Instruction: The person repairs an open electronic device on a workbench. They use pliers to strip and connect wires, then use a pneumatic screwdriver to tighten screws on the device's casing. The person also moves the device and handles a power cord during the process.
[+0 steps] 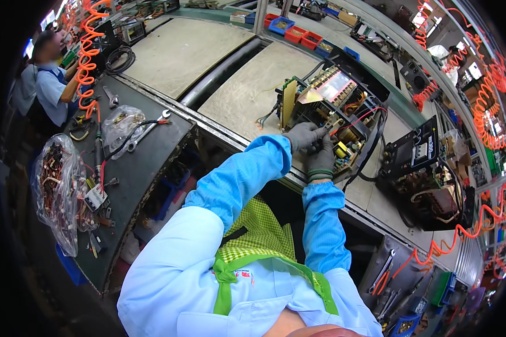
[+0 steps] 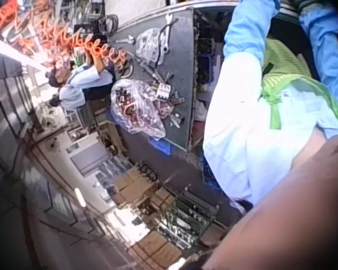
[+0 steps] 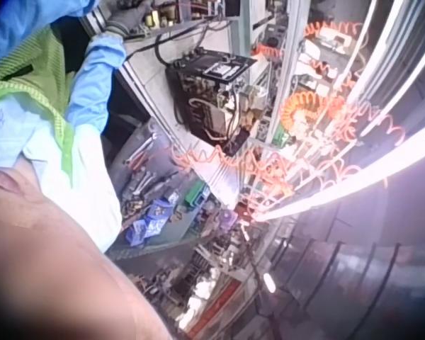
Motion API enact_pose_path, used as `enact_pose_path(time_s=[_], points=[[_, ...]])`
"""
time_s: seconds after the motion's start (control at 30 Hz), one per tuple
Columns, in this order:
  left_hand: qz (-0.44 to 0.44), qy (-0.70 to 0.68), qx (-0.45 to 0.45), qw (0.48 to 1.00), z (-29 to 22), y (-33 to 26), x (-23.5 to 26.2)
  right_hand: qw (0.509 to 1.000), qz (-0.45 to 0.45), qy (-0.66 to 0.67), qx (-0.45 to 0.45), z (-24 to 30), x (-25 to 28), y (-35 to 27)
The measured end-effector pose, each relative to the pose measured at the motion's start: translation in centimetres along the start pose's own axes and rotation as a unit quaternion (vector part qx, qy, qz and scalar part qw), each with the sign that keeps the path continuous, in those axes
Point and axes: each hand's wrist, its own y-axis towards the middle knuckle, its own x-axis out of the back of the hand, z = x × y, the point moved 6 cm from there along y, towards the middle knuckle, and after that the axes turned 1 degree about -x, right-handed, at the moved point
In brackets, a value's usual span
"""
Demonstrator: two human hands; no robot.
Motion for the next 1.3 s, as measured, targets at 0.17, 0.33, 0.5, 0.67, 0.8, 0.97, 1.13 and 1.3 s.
enact_pose_path(time_s=[0.17, 0.33, 0.5, 0.67, 0.8, 0.97, 1.13, 1.3], points=[[0.052, -0.04, 0.016, 0.998, 1.3, 1.0, 0.4, 1.0, -0.021, 0.015, -0.006, -0.1, -0.3, -0.2], [-0.054, 0.053, 0.015, 0.997, 0.6, 1.2, 0.0, 1.0, 0.008, 0.003, -0.009, -0.5, 0.2, 0.5], [-0.069, 0.003, -0.027, 0.997, 0.3, -0.1, -0.4, 0.998, -0.024, 0.038, -0.032, -0.6, 0.3, 0.5], [0.024, -0.009, -0.028, 0.999, 1.1, 0.4, 0.1, 1.0, 0.02, 0.022, 0.001, -0.3, -0.5, 0.1], [-0.026, 0.024, 0.015, 0.999, 0.0, 0.1, 0.0, 0.999, 0.023, 0.024, -0.007, -0.7, 1.4, 1.6], [-0.061, 0.04, 0.0, 0.997, -0.1, 0.1, 0.4, 1.0, 0.021, 0.017, 0.001, -0.6, 0.2, 0.8], [-0.005, -0.028, -0.018, 0.999, 0.6, -0.2, 0.2, 1.0, -0.003, 0.013, 0.001, -0.2, -0.3, -0.2], [-0.069, 0.021, 0.013, 0.997, 0.9, 0.8, 0.2, 1.0, 0.006, 0.015, -0.012, -0.7, 0.2, 0.6]])
